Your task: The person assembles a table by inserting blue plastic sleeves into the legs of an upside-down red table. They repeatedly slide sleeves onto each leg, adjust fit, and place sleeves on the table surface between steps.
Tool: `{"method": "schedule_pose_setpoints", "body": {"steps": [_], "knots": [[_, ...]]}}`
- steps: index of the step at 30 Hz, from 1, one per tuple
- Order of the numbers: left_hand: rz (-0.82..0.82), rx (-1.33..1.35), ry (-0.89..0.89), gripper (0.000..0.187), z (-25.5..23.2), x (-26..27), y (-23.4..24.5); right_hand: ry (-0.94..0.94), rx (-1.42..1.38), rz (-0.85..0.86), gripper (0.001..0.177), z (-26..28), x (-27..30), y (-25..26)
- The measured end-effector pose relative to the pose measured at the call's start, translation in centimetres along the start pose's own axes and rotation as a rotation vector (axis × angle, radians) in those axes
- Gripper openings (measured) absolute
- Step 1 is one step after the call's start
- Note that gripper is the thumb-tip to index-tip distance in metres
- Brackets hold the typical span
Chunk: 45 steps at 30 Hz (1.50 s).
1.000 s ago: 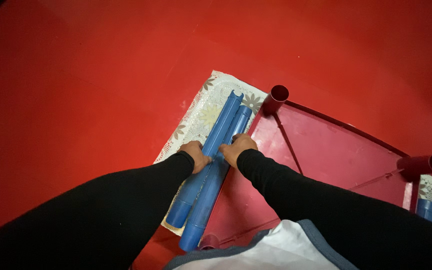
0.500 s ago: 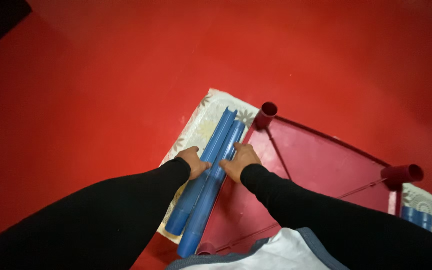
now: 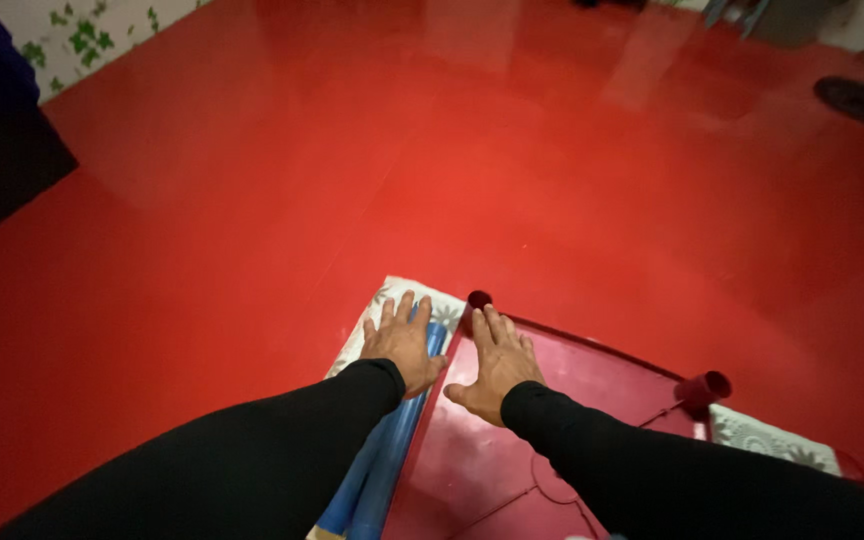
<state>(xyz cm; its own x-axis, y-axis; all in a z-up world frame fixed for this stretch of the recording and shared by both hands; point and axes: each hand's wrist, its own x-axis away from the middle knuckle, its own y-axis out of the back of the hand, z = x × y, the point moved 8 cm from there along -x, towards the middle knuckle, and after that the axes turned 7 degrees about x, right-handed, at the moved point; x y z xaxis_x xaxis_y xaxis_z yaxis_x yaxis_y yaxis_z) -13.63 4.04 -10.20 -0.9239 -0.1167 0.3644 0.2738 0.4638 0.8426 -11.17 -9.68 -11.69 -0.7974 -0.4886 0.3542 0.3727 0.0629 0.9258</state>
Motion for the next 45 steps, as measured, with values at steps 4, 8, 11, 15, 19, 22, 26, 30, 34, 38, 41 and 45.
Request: {"method": "schedule_pose_setpoints", "body": {"steps": [4,8,11,15,19,22,26,30,34,38,41,45], "knots": [[0.033,-0.019,-0.047,0.099,-3.1,1.2,0.9,-0.029,0.007,-0.032,0.123,-0.8,1.3,1.7],[0.064,-0.024,-0.068,0.100,-4.5,1.7,0.9,-0.044,0.005,-0.068,0.125,-1.3,1.7,2.7],[0.050,-0.049,-0.091,0.100,-4.9,1.9,1.0,-0.046,0.011,-0.088,0.125,-1.6,2.1,2.9],[0.047,-0.051,-0.134,0.101,-5.7,1.9,1.1,-0.073,0.013,-0.082,0.126,-2.6,2.7,2.9],[0.060,-0.083,-0.202,0.101,-7.9,1.5,0.7,-0.169,0.029,-0.082,0.128,-5.1,4.0,2.5],[0.080,-0.119,-0.249,0.102,-10.1,1.3,-0.3,-0.225,0.003,-0.133,0.127,-7.7,6.0,2.3],[0.113,-0.156,-0.333,0.102,-14.3,0.9,-2.2,-0.332,-0.010,-0.148,0.128,-11.9,8.8,1.7],[0.150,-0.132,-0.414,0.101,-18.7,0.9,-4.9,-0.439,0.027,-0.113,0.128,-16.4,12.1,1.1],[0.186,-0.139,-0.488,0.102,-23.6,1.4,-7.7,-0.529,-0.038,-0.129,0.127,-20.8,16.4,0.9],[0.234,-0.209,-0.537,0.103,-28.7,2.1,-11.7,-0.578,-0.075,-0.116,0.127,-25.2,20.2,-0.1],[0.237,-0.202,-0.543,0.105,-32.3,3.0,-13.8,-0.612,-0.079,-0.053,0.127,-28.3,22.4,-0.9],[0.265,-0.177,-0.570,0.104,-36.7,4.0,-16.9,-0.625,-0.121,-0.100,0.127,-32.4,25.1,-2.1]]}}
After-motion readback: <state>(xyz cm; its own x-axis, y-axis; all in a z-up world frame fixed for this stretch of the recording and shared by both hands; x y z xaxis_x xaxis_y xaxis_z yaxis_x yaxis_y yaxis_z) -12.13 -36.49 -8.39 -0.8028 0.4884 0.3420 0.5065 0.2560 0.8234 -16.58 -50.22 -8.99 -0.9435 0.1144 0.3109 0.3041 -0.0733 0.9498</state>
